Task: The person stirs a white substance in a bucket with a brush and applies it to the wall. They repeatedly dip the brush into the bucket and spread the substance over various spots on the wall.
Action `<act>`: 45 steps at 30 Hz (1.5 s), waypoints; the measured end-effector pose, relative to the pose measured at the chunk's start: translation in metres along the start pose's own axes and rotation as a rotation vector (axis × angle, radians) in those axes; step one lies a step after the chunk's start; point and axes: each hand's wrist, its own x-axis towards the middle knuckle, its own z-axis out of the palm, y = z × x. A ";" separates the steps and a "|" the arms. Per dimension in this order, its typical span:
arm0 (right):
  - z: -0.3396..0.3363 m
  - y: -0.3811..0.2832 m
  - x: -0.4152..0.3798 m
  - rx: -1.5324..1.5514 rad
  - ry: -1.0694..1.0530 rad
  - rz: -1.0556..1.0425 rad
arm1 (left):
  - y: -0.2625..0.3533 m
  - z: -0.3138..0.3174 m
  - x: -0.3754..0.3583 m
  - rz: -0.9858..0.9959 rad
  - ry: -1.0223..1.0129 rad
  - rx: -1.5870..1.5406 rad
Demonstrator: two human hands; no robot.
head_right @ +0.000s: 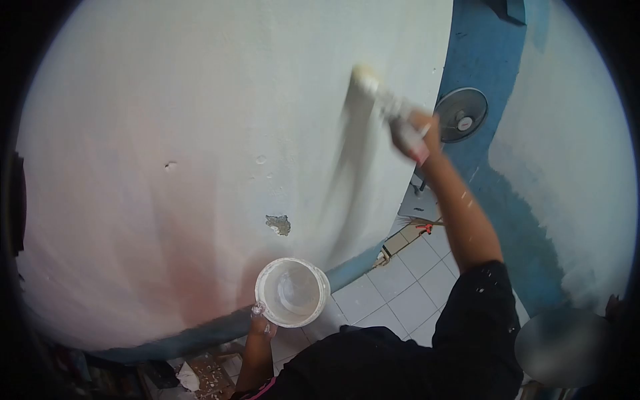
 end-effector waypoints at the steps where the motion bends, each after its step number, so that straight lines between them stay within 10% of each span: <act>1: 0.009 -0.007 -0.037 -0.052 -0.057 -0.022 | -0.012 0.008 0.005 0.003 -0.019 -0.003; 8: 0.001 -0.110 -0.024 0.057 -0.588 -0.035 | 0.028 -0.016 -0.016 0.003 0.004 0.061; 13: -0.064 -0.068 0.077 -0.049 0.049 -0.166 | 0.016 0.024 -0.008 0.012 -0.015 0.120; 14: -0.056 -0.026 0.062 0.510 -0.033 0.036 | 0.009 0.034 -0.005 0.020 -0.025 0.126; 20: 0.020 -0.064 -0.064 0.105 -0.137 -0.421 | 0.007 0.074 0.009 0.058 -0.082 0.161; 24: -0.030 -0.068 -0.018 0.169 -0.524 -0.122 | 0.003 0.117 0.023 0.101 -0.180 0.220; 31: -0.032 -0.002 0.020 0.097 0.008 -0.463 | -0.025 0.197 0.048 0.114 -0.301 0.174; 35: 0.007 -0.012 -0.059 0.186 -0.326 -0.481 | -0.035 0.217 0.046 0.038 -0.218 0.195; 38: -0.027 -0.022 -0.038 0.227 -0.751 -0.047 | -0.040 0.217 0.053 0.119 -0.231 0.303; 41: -0.035 0.004 -0.025 0.749 -0.115 -0.242 | -0.043 0.215 0.056 0.129 -0.162 0.404; 45: -0.068 -0.010 -0.023 1.132 -0.458 -0.369 | -0.044 0.213 0.062 0.199 -0.127 0.423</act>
